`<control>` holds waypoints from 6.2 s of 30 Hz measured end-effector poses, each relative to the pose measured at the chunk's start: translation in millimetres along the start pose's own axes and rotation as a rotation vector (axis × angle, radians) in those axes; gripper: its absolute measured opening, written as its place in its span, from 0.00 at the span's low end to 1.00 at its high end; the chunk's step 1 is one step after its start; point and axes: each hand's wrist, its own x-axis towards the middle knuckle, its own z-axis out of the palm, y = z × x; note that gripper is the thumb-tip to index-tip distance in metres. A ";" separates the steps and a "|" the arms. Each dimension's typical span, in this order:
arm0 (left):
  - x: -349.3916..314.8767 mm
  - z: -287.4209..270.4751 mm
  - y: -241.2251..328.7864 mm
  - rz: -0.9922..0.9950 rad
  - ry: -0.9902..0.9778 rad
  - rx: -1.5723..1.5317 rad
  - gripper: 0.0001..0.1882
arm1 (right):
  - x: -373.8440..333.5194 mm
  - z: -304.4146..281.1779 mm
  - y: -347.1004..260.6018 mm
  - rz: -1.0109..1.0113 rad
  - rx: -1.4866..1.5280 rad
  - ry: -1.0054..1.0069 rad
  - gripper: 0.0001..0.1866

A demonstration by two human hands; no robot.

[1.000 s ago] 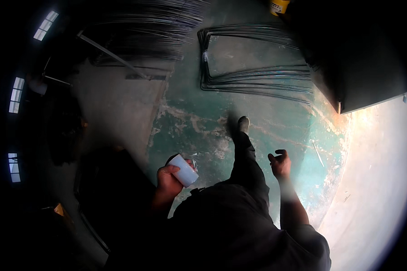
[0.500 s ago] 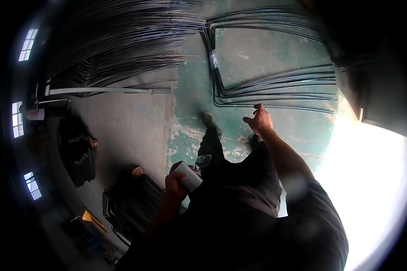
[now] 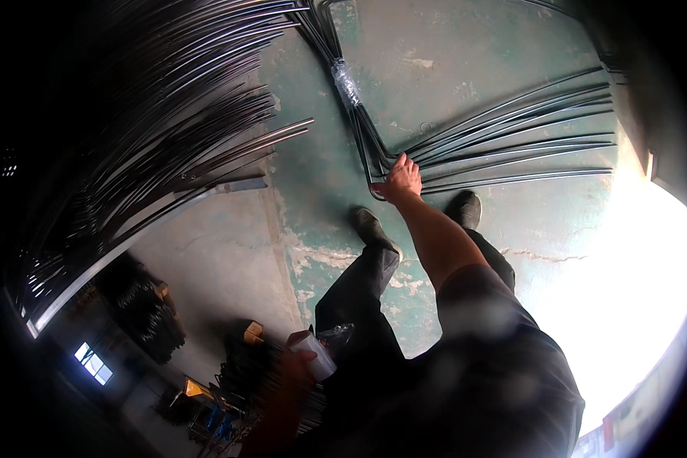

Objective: The person gathers loose metal frames, aligns them into stacks, and secures the bundles by wrapping them multiple times with clear plastic film.

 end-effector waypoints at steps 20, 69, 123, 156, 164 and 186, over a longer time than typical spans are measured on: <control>55.8 5.8 47.1 -0.088 -0.154 -0.458 0.39 | 195.3 117.2 -31.0 0.362 0.233 -0.123 0.26; -136.8 587.3 211.9 0.184 -0.693 -0.055 0.28 | -252.1 -539.1 166.6 -0.219 0.083 -0.377 0.19; -519.3 1699.5 170.1 0.343 -1.335 0.649 0.20 | -332.9 -1501.5 619.6 0.201 -0.210 0.952 0.34; -390.4 1741.8 211.8 -0.422 -2.136 -0.168 0.36 | -334.0 -1439.3 581.2 0.523 -0.205 1.213 0.15; -412.5 1694.6 189.8 -0.795 -2.045 -0.289 0.25 | -359.2 -1406.3 569.9 0.502 -0.239 1.252 0.08; -453.9 1703.1 166.4 0.214 -1.504 0.426 0.31 | -315.7 -1439.7 634.0 0.559 -0.280 1.246 0.11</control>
